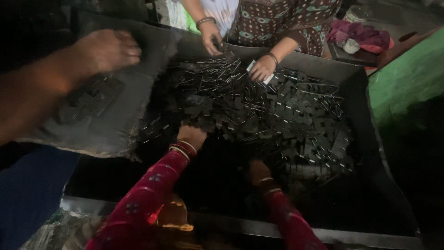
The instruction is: The person uses their hands to sort small metal components from a large tray, picking up individual pieces and moving them to different areas of the workspace.
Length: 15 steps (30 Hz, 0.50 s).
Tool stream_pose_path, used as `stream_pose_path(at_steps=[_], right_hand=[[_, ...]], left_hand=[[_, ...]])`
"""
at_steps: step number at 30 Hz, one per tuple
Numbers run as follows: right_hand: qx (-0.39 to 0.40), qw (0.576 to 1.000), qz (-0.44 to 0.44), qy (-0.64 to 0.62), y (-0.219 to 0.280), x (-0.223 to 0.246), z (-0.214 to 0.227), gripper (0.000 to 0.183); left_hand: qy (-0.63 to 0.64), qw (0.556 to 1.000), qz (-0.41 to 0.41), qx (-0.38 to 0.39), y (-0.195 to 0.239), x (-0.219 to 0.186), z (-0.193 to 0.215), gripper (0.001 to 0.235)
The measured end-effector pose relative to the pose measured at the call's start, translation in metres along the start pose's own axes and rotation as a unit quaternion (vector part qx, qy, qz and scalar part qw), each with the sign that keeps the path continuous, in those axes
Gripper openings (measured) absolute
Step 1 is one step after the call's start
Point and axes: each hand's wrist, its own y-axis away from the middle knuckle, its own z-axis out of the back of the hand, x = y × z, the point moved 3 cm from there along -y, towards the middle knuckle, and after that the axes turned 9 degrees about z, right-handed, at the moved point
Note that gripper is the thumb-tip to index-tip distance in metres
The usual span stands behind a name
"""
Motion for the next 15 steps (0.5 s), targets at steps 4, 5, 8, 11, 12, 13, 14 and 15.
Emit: stream_pose_path(at_steps=[4,5,8,11,12,13,14,15], right_hand=[[0.029,0.998,0.017,0.048,-0.010,0.030,-0.012,0.033],[-0.004,0.998,0.027,0.060,-0.011,0.035,-0.007,0.031],[0.058,0.996,-0.035,0.053,-0.009,0.029,0.007,0.029],[-0.148,0.986,0.059,0.041,-0.009,0.021,0.047,0.046],[-0.149,0.986,0.060,0.041,-0.005,0.022,0.056,0.046],[-0.204,0.974,0.030,-0.098,0.004,0.017,0.072,0.044],[-0.255,0.938,0.000,-0.235,0.010,0.014,0.083,0.043],[-0.284,0.911,-0.031,-0.299,0.018,0.010,0.093,0.047]], left_hand=[[0.007,0.998,0.007,-0.059,0.023,-0.016,0.044,0.017],[0.017,0.999,0.012,-0.048,0.027,-0.015,0.055,0.016],[0.035,0.999,0.023,-0.028,0.041,-0.004,0.084,0.016],[0.059,0.996,0.008,-0.060,0.058,0.014,0.114,0.020],[0.074,0.993,-0.013,-0.095,0.064,0.020,0.126,0.027],[0.072,0.993,-0.013,-0.096,0.068,0.024,0.135,0.027],[0.108,0.988,-0.034,-0.106,0.071,0.027,0.145,0.028],[0.146,0.981,-0.055,-0.116,0.074,0.027,0.154,0.028]])
